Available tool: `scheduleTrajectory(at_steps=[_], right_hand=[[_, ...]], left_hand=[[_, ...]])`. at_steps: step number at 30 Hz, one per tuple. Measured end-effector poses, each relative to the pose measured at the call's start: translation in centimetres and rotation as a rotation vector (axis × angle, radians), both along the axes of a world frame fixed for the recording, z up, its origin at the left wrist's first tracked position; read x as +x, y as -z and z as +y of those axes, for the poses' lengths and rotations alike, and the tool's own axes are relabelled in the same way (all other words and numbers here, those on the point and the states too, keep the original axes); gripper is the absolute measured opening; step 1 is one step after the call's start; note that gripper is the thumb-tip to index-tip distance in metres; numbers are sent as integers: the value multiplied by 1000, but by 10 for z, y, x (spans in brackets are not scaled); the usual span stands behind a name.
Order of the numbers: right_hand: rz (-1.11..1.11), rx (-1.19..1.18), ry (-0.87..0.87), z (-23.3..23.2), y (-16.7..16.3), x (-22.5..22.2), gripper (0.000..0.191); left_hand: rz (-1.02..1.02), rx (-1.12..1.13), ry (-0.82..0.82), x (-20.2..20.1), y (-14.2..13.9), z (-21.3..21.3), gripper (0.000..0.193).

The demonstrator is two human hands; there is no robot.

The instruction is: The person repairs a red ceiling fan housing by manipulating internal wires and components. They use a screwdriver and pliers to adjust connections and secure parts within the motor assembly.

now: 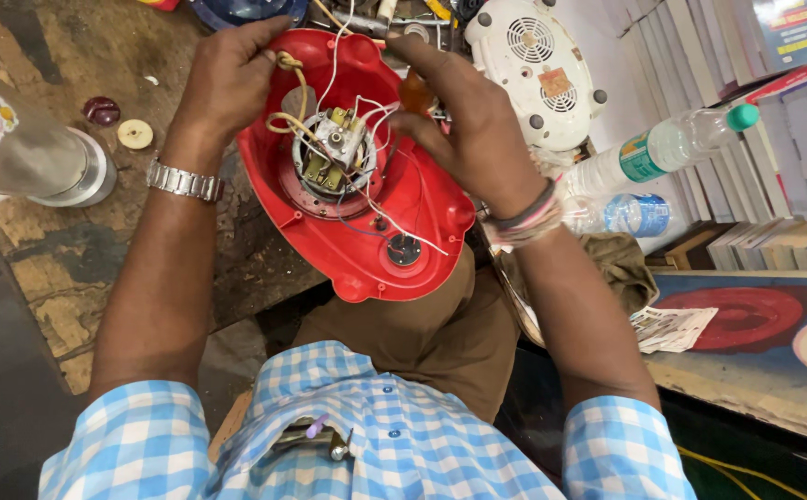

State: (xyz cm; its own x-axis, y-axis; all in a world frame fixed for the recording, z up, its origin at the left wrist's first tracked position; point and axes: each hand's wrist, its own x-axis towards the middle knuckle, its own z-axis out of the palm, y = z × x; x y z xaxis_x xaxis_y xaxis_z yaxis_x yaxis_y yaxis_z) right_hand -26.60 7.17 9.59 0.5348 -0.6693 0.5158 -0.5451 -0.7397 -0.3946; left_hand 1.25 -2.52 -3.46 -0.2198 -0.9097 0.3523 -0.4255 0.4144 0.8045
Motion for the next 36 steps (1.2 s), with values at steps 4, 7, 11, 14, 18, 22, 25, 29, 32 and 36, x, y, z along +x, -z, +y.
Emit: scheduleTrajectory(at_steps=[4,7,11,14,18,22,25,29,32,36], right_hand=[[302,-77,304,0,1,3,65],[102,-25,123,1,1,4,64],[311,-94,354,0,-1,4,61],[294,-292,367,0,-4,3,65],[-1,50,45,1,-4,3,52],[302,-10,376,4,-6,6,47],[185,58,199,6,-12,7,51],[-44,293,-49,8,-21,3,51],[98,191,197,12,-13,7,53],[137,-54,139,11,-5,3,58]], left_hand=[[5,34,-26,-1,-3,2,43],[4,40,-33,-1,-5,4,44],[11,19,-21,-2,-7,2,44],[1,18,-22,-2,-6,1,44],[6,-7,-27,-2,-5,1,47],[7,10,-36,-3,-7,3,46],[16,22,-53,-3,-10,3,46],[27,39,-37,-3,-10,4,47],[6,-27,-34,-3,-8,3,46],[18,-30,-18,-1,-2,2,45]])
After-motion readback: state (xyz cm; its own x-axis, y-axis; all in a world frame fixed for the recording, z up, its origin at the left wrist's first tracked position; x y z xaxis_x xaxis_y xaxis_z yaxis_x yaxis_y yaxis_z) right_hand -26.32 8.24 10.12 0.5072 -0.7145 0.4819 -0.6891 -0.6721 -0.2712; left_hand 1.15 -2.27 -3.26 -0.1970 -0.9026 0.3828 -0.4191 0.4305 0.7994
